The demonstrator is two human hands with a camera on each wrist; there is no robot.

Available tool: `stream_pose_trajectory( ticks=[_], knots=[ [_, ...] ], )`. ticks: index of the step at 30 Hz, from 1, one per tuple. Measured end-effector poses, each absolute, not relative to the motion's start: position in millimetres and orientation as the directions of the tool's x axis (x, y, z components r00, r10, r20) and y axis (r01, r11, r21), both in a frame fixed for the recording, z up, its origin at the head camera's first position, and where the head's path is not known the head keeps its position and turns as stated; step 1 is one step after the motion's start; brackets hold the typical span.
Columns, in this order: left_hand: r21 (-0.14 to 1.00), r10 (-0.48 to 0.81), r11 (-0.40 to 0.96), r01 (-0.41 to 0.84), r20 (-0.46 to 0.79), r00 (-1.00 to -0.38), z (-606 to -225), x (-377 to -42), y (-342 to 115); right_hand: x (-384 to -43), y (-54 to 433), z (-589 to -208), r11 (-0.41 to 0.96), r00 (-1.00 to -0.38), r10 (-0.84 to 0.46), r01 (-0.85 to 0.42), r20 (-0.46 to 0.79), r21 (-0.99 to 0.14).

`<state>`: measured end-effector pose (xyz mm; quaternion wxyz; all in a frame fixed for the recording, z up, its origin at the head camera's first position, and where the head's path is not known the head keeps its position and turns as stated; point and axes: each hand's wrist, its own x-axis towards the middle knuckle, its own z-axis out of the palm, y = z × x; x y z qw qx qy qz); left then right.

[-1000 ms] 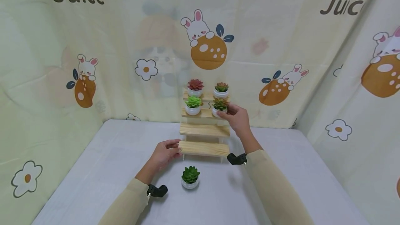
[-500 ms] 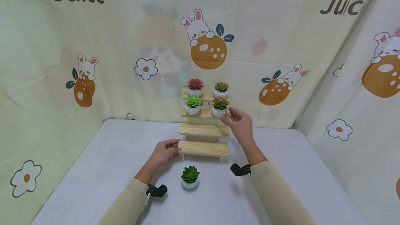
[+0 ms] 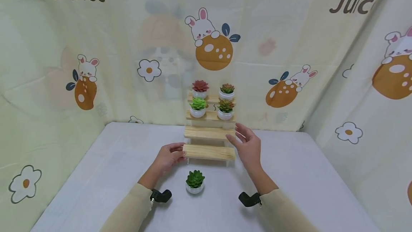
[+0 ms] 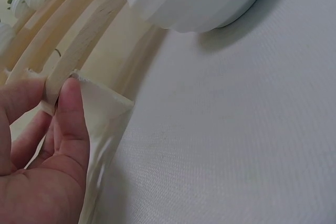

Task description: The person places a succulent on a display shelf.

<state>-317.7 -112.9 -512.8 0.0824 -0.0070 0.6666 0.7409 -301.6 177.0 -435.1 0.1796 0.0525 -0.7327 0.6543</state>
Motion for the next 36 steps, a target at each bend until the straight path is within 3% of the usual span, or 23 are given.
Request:
stream_pose_trajectory(
  ticks=[12, 19, 27, 36],
  knots=[
    [0.984, 0.102, -0.104, -0.141, -0.131, -0.986, -514, -318, -115, -263, 154, -471, 0.071, -0.949, 0.083, -0.3, 0.305, -0.951],
    [0.985, 0.117, -0.112, -0.132, -0.118, -0.986, -514, -320, -114, -245, 146, -487, 0.125, -0.981, -0.149, -0.14, 0.121, -0.982],
    [0.983, 0.106, -0.113, -0.144, -0.132, -0.986, -514, -320, -114, -234, 139, -500, 0.158, -0.91, -0.414, -0.083, 0.011, -0.984],
    [0.981, 0.117, -0.125, -0.146, -0.131, -0.984, -514, -319, -115, -228, 130, -509, 0.124, -0.881, -0.473, -0.051, -0.013, -0.991]
  ],
)
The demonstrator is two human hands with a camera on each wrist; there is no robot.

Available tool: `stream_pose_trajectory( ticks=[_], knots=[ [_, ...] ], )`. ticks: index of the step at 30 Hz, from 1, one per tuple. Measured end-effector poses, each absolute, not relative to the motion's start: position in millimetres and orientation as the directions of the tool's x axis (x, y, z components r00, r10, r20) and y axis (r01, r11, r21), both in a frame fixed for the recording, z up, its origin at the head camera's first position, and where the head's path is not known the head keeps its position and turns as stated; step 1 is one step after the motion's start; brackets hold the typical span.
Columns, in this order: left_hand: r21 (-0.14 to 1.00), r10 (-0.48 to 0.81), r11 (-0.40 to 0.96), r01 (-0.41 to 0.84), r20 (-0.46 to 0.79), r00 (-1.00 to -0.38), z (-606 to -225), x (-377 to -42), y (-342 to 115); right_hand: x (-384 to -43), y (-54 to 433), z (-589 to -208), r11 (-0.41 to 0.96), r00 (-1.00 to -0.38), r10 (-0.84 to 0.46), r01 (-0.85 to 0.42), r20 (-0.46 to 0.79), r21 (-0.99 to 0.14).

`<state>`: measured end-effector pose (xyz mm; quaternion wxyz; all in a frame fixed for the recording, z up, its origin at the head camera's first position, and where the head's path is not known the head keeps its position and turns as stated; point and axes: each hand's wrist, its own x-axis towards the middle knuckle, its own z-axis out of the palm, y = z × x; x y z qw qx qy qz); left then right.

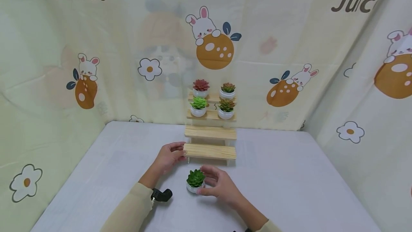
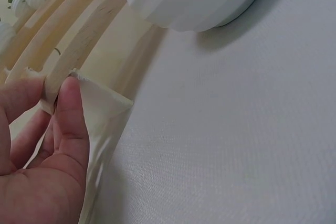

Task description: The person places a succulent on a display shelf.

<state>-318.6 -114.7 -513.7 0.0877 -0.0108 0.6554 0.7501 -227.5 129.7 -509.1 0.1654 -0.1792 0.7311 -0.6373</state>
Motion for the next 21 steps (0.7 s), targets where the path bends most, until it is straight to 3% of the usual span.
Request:
stream_pose_trajectory(
  ticks=[14, 21],
  knots=[
    [0.982, 0.12, -0.131, -0.133, -0.118, -0.986, -512, -316, -113, -228, 116, -516, 0.189, -0.889, -0.457, -0.121, 0.022, -0.974],
    [0.978, 0.11, -0.141, -0.151, -0.136, -0.985, -512, -318, -113, -226, 113, -511, 0.178, -0.897, -0.443, -0.095, 0.007, -0.979]
  ],
)
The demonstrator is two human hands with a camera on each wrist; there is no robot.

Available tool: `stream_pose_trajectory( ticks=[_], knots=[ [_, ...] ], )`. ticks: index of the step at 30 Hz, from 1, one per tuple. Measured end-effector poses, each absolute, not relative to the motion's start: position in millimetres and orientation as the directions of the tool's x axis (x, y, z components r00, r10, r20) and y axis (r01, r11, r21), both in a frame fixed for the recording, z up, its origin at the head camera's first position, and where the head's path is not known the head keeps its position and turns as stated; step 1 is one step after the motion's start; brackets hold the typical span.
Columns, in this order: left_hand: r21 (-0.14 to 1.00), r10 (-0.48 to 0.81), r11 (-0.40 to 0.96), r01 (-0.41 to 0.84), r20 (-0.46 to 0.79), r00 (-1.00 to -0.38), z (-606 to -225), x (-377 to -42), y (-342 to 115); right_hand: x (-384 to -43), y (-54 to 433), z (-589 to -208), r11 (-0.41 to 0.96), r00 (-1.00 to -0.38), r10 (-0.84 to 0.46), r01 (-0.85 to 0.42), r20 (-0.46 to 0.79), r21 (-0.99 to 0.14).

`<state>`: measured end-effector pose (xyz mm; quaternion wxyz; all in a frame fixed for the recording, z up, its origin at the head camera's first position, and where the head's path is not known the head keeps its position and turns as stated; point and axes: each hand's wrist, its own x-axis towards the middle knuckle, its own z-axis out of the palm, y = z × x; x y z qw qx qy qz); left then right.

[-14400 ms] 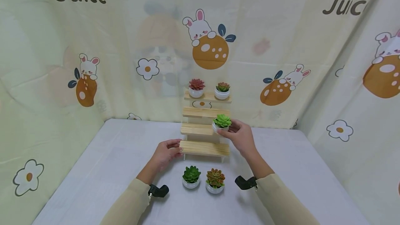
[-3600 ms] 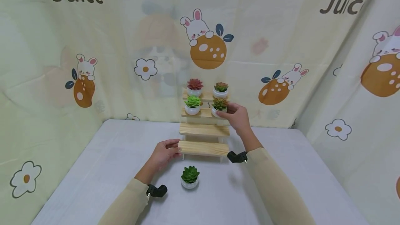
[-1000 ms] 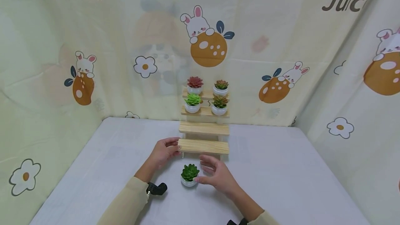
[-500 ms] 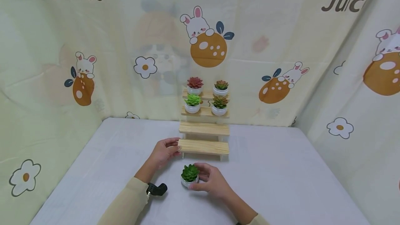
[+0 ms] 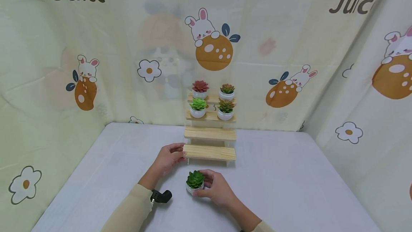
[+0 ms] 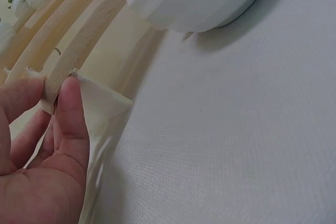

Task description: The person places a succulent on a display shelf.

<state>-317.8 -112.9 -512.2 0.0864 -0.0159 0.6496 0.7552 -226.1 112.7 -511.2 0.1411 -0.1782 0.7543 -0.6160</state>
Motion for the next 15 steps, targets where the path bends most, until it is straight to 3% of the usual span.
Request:
stream_pose_trajectory(
  ticks=[15],
  knots=[
    [0.977, 0.099, -0.149, -0.154, -0.14, -0.985, -512.9, -317.6, -112.6, -228.8, 110.3, -512.2, 0.187, -0.903, -0.429, -0.103, 0.013, -0.977]
  ],
)
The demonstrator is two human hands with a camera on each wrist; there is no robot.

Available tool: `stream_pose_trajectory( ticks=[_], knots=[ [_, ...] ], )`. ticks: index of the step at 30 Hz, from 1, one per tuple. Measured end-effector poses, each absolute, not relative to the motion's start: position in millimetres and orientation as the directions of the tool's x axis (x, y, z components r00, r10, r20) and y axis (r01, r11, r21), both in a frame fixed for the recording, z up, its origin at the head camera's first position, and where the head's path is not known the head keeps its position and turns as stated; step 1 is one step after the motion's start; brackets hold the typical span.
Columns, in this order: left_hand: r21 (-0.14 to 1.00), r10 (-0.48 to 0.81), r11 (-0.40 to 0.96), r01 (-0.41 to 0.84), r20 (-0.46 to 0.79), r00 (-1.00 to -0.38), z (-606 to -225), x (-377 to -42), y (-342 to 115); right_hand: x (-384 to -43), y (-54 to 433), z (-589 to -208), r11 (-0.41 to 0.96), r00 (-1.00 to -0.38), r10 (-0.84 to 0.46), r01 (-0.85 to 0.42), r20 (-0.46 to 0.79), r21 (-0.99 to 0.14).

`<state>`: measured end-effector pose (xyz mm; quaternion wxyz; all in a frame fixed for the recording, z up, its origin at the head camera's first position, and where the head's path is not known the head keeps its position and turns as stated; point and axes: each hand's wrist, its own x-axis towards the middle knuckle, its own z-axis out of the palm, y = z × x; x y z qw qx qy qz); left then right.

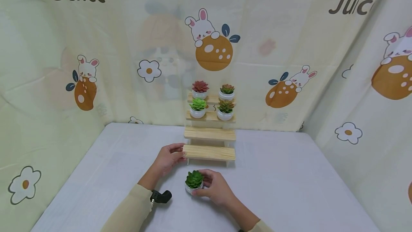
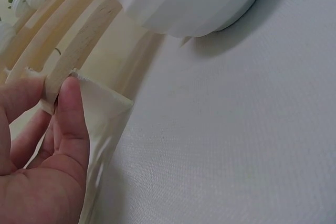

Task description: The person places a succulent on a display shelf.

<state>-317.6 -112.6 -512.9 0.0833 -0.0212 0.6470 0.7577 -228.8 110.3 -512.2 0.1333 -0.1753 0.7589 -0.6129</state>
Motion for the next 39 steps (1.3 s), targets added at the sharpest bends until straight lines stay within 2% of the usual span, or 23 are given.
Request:
stream_pose_trajectory(
  ticks=[4, 17, 39],
  knots=[
    [0.978, 0.104, -0.149, -0.146, -0.131, -0.986, -514, -318, -113, -231, 109, -513, 0.19, -0.906, -0.423, -0.11, 0.02, -0.976],
    [0.982, 0.124, -0.145, -0.123, -0.105, -0.987, -514, -317, -113, -237, 108, -513, 0.077, -0.907, -0.416, -0.097, 0.056, -0.992],
    [0.982, 0.107, -0.106, -0.156, -0.145, -0.984, -512, -317, -114, -242, 107, -494, 0.063, -0.916, -0.395, -0.097, 0.065, -0.993]
  ],
)
